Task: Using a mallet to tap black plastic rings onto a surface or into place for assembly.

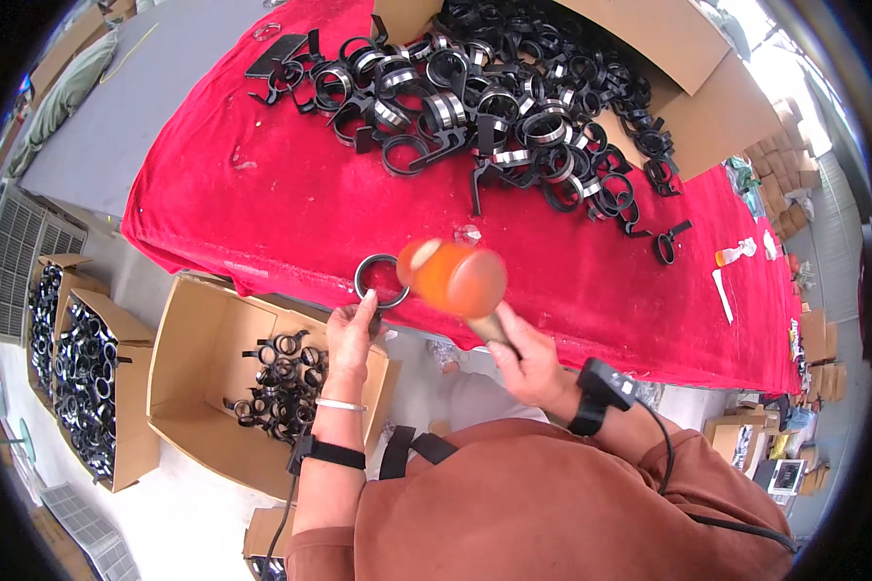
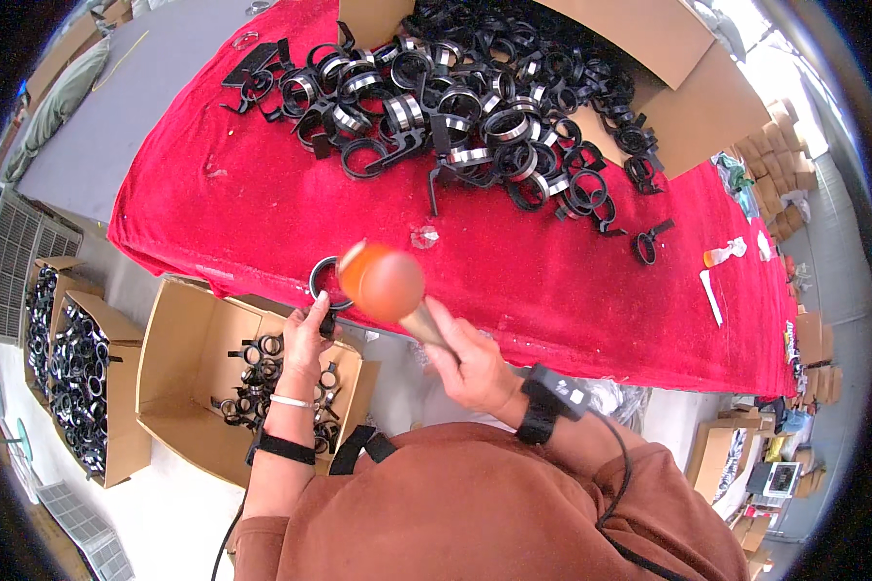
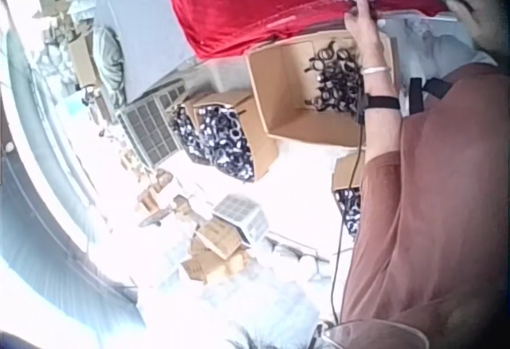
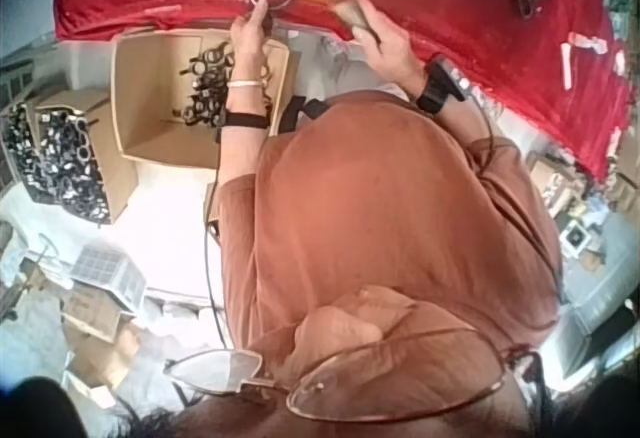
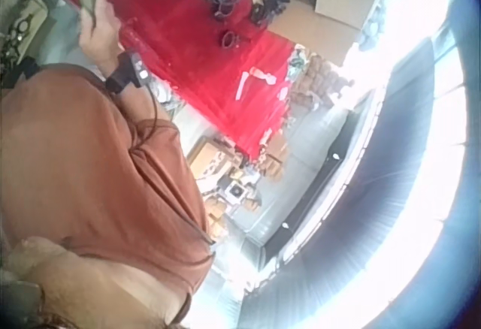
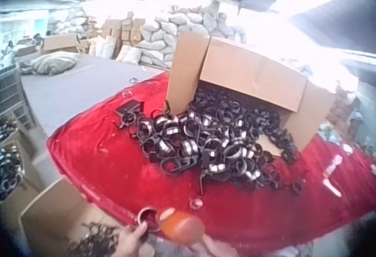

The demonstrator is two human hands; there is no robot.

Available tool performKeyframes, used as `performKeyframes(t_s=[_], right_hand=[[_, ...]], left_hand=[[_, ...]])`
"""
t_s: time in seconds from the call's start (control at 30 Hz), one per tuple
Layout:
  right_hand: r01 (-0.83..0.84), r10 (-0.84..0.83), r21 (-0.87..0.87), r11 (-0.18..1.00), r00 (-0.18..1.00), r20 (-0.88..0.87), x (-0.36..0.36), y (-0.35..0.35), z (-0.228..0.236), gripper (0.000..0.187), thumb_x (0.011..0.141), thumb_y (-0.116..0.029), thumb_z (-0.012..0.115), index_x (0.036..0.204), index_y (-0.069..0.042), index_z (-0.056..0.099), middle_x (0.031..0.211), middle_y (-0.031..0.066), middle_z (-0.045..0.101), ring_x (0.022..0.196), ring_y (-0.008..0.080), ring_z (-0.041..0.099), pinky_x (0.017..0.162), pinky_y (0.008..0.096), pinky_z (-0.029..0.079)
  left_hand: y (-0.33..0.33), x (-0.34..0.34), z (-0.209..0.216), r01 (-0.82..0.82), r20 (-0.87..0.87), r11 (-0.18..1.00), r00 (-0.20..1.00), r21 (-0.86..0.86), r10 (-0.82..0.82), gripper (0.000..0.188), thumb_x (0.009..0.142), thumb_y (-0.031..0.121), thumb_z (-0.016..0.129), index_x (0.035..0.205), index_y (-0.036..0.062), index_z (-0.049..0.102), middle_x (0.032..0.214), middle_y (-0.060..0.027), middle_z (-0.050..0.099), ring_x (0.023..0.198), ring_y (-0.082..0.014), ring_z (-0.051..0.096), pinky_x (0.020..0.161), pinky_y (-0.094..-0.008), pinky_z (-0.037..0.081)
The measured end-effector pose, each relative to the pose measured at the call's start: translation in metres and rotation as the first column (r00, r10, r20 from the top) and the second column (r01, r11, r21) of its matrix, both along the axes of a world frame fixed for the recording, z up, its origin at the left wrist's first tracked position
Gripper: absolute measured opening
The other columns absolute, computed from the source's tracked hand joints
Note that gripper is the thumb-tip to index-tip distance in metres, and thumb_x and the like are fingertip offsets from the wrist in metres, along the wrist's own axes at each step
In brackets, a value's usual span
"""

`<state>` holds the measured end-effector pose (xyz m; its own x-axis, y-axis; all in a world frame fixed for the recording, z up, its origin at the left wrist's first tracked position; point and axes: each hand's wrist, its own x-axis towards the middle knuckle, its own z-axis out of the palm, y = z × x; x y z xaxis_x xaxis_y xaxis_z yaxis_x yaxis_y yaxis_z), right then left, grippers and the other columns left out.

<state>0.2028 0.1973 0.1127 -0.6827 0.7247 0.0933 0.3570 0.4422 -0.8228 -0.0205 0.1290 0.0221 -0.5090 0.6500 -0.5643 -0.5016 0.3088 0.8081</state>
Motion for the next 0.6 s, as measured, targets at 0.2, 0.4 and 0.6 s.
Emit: performKeyframes(t_s=[0.2,0.4,0.6], right_hand=[[-0.04,0.033,0.03,0.999,0.981,0.192,0.002,-0.001,-0.022,0.051,0.087,-0.018,0.056,0.133,-0.005,0.039,0.1,0.0256,0.058,0.088,0.0403,0.061,0.075,0.0453,0.049],[0.015,0.043,-0.183,0.983,0.95,0.308,0.007,0.004,-0.012,0.035,0.089,-0.02,0.055,0.117,-0.001,0.049,0.093,0.0236,0.061,0.086,0.0367,0.063,0.073,0.0413,0.049],[-0.064,0.078,-0.076,0.995,0.977,0.198,-0.019,0.014,0.018,0.034,0.088,-0.02,0.056,0.117,-0.003,0.05,0.085,0.0201,0.06,0.077,0.0333,0.063,0.066,0.0389,0.048]], left_hand=[[-0.002,-0.008,-0.017,0.088,-0.052,0.996,0.995,0.015,-0.087,0.034,0.085,0.043,0.062,0.091,0.0096,0.055,0.082,-0.0007,0.06,0.071,-0.0109,0.058,0.064,-0.0268,0.044],[-0.025,-0.009,-0.02,0.215,-0.065,0.97,0.976,0.11,-0.209,0.024,0.09,0.031,0.057,0.096,0.0078,0.059,0.089,0.0003,0.059,0.081,-0.011,0.055,0.076,-0.0289,0.048],[-0.02,-0.008,-0.017,0.237,-0.182,0.966,0.959,0.104,-0.216,0.023,0.091,0.026,0.053,0.087,0.0048,0.062,0.077,0.0004,0.059,0.076,-0.0099,0.051,0.071,-0.0262,0.041]])
